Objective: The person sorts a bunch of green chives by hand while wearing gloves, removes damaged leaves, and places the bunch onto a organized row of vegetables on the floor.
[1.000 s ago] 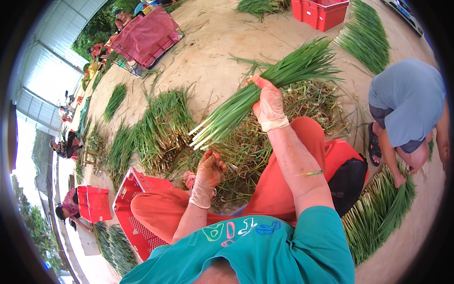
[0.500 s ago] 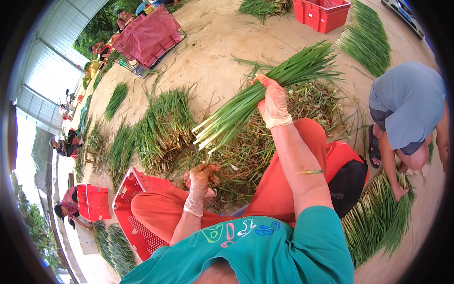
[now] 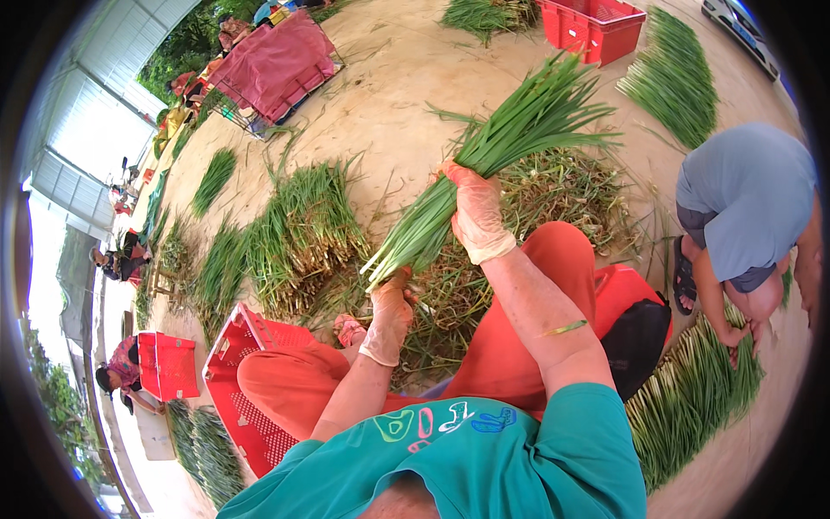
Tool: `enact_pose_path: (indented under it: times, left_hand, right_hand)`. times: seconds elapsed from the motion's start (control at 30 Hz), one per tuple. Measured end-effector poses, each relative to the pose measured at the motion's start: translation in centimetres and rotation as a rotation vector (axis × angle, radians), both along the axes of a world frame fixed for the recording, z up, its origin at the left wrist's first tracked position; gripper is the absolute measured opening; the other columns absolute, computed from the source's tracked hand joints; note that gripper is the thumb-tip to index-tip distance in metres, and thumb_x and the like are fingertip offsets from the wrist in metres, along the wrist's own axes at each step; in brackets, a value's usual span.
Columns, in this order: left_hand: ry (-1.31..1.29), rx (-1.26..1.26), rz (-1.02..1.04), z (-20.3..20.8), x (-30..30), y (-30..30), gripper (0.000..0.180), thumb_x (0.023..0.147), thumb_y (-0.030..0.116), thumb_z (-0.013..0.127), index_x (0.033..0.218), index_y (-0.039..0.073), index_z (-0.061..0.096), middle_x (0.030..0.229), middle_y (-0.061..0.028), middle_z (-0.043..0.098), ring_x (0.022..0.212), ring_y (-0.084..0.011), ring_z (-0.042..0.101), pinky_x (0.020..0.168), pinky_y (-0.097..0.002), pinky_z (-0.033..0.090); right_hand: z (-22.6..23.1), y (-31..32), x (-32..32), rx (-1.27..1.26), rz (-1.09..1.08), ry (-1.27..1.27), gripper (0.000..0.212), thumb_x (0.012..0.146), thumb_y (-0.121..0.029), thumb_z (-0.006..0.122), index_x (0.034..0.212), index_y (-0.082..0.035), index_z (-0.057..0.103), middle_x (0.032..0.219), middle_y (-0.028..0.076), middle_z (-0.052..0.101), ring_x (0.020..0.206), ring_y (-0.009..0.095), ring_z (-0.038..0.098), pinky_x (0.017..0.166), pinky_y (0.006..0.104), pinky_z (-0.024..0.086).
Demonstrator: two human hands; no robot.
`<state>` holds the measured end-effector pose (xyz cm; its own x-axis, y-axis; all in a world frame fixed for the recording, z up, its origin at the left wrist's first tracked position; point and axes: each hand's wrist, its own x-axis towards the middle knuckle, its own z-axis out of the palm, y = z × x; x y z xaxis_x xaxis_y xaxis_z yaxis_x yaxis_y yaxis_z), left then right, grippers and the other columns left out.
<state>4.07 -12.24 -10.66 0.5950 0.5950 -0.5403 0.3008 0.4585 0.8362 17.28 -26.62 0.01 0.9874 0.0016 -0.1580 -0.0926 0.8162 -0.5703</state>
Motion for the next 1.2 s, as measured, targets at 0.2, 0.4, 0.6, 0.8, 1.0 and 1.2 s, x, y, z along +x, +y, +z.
enact_pose_path:
  times: [0.2,0.4,0.6,0.8,1.0,1.2]
  left_hand:
    - [-0.225,-0.270,-0.221,-0.2,-2.7,0.9,0.009,0.087,0.004,0.070,0.095,0.004,0.066,0.073,-0.0029,0.063,0.048,-0.0103,0.047,0.041,-0.0245,0.037]
    - [-0.422,-0.564,-0.369,4.5,-8.4,3.9,0.015,0.086,0.002,0.070,0.095,0.012,0.063,0.085,-0.0074,0.070,0.062,-0.0198,0.063,0.055,-0.0394,0.050]
    - [-0.036,-0.243,-0.658,1.3,-11.1,5.8,0.010,0.090,0.005,0.061,0.101,0.007,0.062,0.092,-0.0108,0.067,0.066,-0.0209,0.062,0.056,-0.0353,0.051]
    - [0.085,0.433,-0.650,0.6,-8.5,5.1,0.016,0.093,0.010,0.062,0.108,0.005,0.065,0.088,-0.0066,0.067,0.067,-0.0144,0.061,0.059,-0.0297,0.051]
    - [-0.511,-0.282,-0.285,6.6,-3.1,1.0,0.021,0.094,0.023,0.069,0.102,0.003,0.067,0.080,-0.0038,0.064,0.066,-0.0128,0.057,0.059,-0.0300,0.048]
    - [-0.495,-0.275,-0.448,7.5,-5.0,0.8,0.029,0.095,0.032,0.067,0.094,0.003,0.065,0.069,-0.0008,0.053,0.057,-0.0105,0.046,0.053,-0.0310,0.046]
  right_hand:
    - [0.0,-2.0,1.5,-0.010,-0.051,-0.069,0.012,0.079,0.006,0.066,0.087,-0.002,0.061,0.081,0.007,0.064,0.069,0.020,0.062,0.064,0.0349,0.053]
    - [1.2,-4.2,2.3,0.069,-0.098,-0.050,0.006,0.086,0.002,0.065,0.092,0.002,0.061,0.083,0.010,0.063,0.075,0.022,0.063,0.070,0.0338,0.054]
    - [0.5,-4.7,3.2,0.071,-0.059,0.011,0.007,0.091,-0.005,0.061,0.091,0.002,0.064,0.085,0.010,0.064,0.080,0.021,0.061,0.079,0.0321,0.052]
    - [-1.2,-3.4,3.5,0.145,0.023,0.090,0.006,0.093,-0.006,0.060,0.094,0.000,0.061,0.087,0.010,0.062,0.082,0.024,0.061,0.082,0.0387,0.053]
    - [-1.1,-2.3,2.6,0.229,0.112,0.081,0.007,0.094,-0.006,0.058,0.092,0.000,0.060,0.087,0.010,0.061,0.080,0.023,0.060,0.081,0.0385,0.053]
    - [-1.0,-2.4,2.5,0.167,0.050,0.029,0.008,0.095,-0.007,0.059,0.097,0.000,0.060,0.087,0.008,0.061,0.082,0.022,0.061,0.080,0.0363,0.053]
